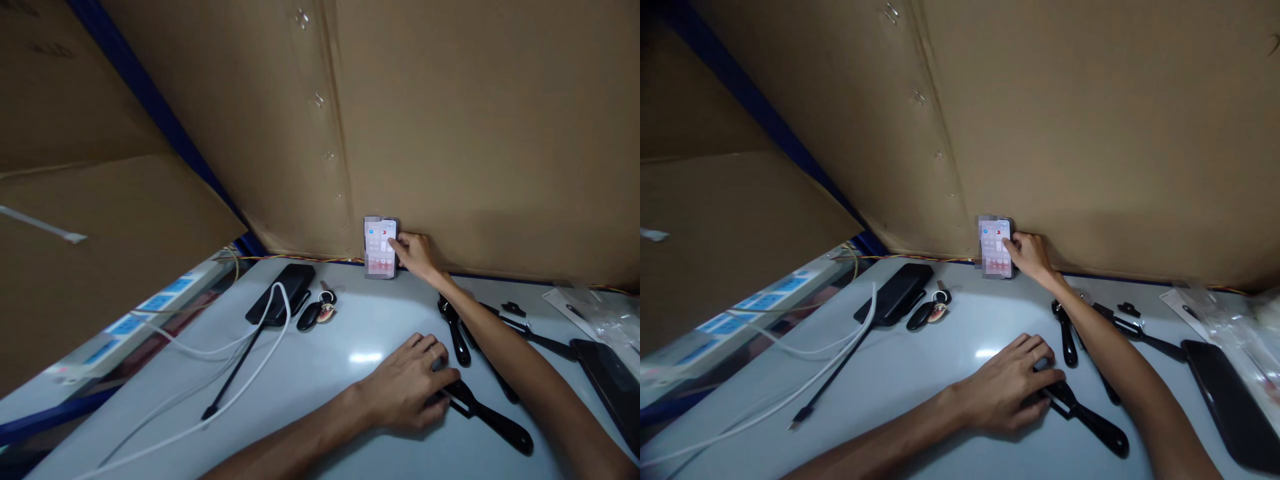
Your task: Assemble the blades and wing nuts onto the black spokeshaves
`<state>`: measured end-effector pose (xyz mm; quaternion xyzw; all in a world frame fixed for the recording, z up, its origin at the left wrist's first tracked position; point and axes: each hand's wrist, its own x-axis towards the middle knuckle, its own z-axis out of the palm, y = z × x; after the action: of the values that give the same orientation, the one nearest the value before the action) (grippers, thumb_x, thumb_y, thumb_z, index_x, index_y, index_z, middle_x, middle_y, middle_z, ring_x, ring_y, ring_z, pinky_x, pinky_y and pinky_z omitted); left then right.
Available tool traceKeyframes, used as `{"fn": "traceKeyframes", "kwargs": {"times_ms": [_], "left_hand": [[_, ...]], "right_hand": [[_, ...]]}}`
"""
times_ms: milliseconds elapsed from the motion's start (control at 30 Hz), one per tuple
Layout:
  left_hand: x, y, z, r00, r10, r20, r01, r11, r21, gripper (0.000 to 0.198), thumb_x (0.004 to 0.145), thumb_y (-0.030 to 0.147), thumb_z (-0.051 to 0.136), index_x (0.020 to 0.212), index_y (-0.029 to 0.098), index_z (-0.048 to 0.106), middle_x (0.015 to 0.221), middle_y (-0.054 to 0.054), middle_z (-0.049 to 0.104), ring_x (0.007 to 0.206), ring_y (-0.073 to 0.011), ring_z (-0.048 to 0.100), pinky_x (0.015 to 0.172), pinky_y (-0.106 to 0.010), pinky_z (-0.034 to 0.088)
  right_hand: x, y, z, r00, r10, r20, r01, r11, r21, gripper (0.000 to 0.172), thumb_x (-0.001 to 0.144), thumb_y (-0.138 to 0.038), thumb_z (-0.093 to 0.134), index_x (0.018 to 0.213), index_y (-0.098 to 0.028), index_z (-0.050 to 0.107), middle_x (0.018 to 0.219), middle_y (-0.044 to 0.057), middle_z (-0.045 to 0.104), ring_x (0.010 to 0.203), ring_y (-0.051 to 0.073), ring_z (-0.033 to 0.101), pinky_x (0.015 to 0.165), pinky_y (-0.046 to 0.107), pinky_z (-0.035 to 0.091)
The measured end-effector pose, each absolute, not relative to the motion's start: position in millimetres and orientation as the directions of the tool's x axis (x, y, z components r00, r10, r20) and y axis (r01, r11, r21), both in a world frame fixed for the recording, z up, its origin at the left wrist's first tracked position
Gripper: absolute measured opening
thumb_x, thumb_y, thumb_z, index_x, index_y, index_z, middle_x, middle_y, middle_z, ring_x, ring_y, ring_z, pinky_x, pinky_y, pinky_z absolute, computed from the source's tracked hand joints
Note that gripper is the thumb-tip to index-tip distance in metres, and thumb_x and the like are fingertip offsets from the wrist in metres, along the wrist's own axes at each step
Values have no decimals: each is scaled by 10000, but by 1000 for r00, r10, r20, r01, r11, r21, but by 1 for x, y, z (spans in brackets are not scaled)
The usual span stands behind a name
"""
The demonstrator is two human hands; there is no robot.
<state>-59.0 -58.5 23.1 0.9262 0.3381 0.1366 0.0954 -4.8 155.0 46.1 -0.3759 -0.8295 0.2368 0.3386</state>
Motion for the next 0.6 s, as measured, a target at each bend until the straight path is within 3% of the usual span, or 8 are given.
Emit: {"fn": "traceKeyframes", "kwargs": {"times_ms": [600], "left_hand": [[-58,-58,21,735,647,201,596,-759,263,333,941,353,610,1247,223,637,1116,-78,614,1045,-262,557,891,-400,434]], "right_hand": [[-4,156,45,-486,773,409,452,622,-639,281,1021,-412,616,983,-141,679,900,19,702,765,145,683,721,319,593]]}}
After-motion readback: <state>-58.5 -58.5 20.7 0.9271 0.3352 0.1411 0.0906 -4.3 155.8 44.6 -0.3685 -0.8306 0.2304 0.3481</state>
